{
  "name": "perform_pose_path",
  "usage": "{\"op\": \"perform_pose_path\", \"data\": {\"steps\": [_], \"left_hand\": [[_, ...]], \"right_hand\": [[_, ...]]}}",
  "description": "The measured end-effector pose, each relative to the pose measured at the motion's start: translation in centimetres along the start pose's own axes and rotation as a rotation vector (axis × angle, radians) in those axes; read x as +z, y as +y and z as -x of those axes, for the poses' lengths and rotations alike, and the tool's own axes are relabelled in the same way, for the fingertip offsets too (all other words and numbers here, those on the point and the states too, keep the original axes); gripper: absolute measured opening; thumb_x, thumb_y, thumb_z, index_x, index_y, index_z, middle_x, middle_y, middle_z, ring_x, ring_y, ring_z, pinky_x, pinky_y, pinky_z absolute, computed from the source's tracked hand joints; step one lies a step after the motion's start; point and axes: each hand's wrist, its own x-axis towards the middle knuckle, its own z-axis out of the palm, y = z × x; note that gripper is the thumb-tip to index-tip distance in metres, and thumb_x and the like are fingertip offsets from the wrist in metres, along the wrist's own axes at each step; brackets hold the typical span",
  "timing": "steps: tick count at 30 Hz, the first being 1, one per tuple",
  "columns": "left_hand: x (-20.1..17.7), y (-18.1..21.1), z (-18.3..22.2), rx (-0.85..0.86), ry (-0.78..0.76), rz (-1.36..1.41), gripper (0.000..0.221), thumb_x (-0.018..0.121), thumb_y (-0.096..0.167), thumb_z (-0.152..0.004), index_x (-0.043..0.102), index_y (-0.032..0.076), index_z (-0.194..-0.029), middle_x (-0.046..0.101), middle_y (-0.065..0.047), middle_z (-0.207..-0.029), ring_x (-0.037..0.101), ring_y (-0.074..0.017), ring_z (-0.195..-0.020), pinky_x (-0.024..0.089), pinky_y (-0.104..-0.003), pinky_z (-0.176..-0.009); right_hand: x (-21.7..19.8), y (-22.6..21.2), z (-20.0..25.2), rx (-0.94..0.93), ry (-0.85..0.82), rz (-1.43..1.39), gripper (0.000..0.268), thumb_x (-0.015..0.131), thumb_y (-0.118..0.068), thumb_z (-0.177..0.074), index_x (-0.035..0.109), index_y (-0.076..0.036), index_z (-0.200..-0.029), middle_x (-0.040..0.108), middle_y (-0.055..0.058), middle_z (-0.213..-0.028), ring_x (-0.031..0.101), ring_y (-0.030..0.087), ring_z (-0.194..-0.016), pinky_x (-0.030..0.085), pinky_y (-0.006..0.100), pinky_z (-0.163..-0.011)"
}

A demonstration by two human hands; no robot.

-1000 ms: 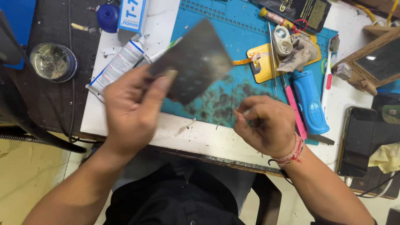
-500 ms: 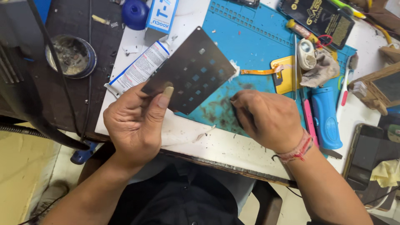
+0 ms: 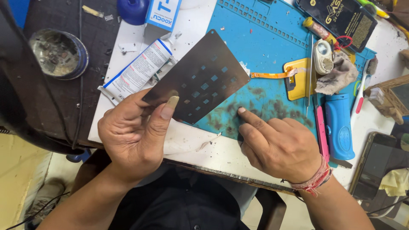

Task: The person solders a small component onto a mobile phone motherboard using a soldering iron and tweezers, then cleans the area with a small cotton swab and wipes a metal stencil.

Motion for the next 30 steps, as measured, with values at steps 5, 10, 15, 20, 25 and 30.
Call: {"op": "perform_pose_path", "data": {"steps": [5, 10, 15, 20, 25, 30], "left_hand": [[-0.1, -0.2, 0.2, 0.009, 0.006, -0.039, 0.016, 0.065, 0.001, -0.110, 0.067, -0.008, -0.122, 0.076, -0.013, -0.108, 0.072, -0.0077, -0.093, 0.056, -0.017, -0.086], [0.2, 0.2, 0.0, 0.037, 0.014, -0.017, 0.017, 0.062, 0.002, -0.114, 0.064, -0.008, -0.128, 0.075, -0.014, -0.111, 0.071, -0.0090, -0.098, 0.056, -0.019, -0.092], [0.0, 2.0, -1.2, 0.051, -0.025, -0.285, 0.033, 0.058, 0.001, -0.105, 0.055, -0.010, -0.136, 0.073, -0.015, -0.112, 0.071, -0.0119, -0.095, 0.058, -0.024, -0.089], [-1.1, 3.2, -2.3, 0.106, -0.065, -0.653, 0.036, 0.065, 0.003, -0.099, 0.060, -0.006, -0.134, 0.072, -0.010, -0.082, 0.065, -0.0122, -0.064, 0.048, -0.026, -0.060], [-1.0, 3.6, -3.1, 0.199, -0.144, -0.997, 0.038, 0.076, 0.010, -0.096, 0.068, -0.002, -0.131, 0.072, -0.012, -0.085, 0.063, -0.0229, -0.061, 0.049, -0.035, -0.060], [0.5, 4.4, -2.3, 0.406, -0.141, -0.890, 0.028, 0.074, 0.010, -0.095, 0.069, 0.000, -0.120, 0.070, -0.018, -0.116, 0.071, -0.0323, -0.105, 0.056, -0.042, -0.090]], "right_hand": [[0.0, 0.3, 0.1, 0.006, 0.026, -0.072, 0.012, 0.074, -0.012, -0.080, 0.066, -0.006, -0.089, 0.076, 0.008, -0.114, 0.055, 0.015, -0.057, 0.042, 0.032, -0.053], [0.3, 0.9, -0.2, 0.027, 0.094, -0.215, 0.012, 0.072, -0.006, -0.077, 0.065, -0.008, -0.086, 0.076, 0.008, -0.104, 0.063, 0.019, -0.063, 0.046, 0.033, -0.055], [0.8, 1.4, -0.2, 0.127, 0.181, -0.429, 0.017, 0.072, 0.002, -0.078, 0.064, -0.006, -0.091, 0.073, 0.007, -0.097, 0.069, 0.022, -0.072, 0.053, 0.033, -0.063], [0.1, 1.1, -1.6, 0.415, 0.286, -0.362, 0.021, 0.073, -0.001, -0.095, 0.069, -0.003, -0.115, 0.073, 0.011, -0.107, 0.069, 0.023, -0.074, 0.051, 0.031, -0.065], [-0.1, 1.8, -4.4, 0.385, 0.284, -0.174, 0.029, 0.078, -0.009, -0.090, 0.071, 0.000, -0.116, 0.069, 0.018, -0.102, 0.065, 0.030, -0.078, 0.052, 0.037, -0.068], [0.6, 2.3, -4.7, 0.352, 0.261, -0.199, 0.010, 0.082, -0.013, -0.097, 0.076, -0.009, -0.105, 0.072, 0.011, -0.106, 0.066, 0.028, -0.099, 0.051, 0.036, -0.083]]}}
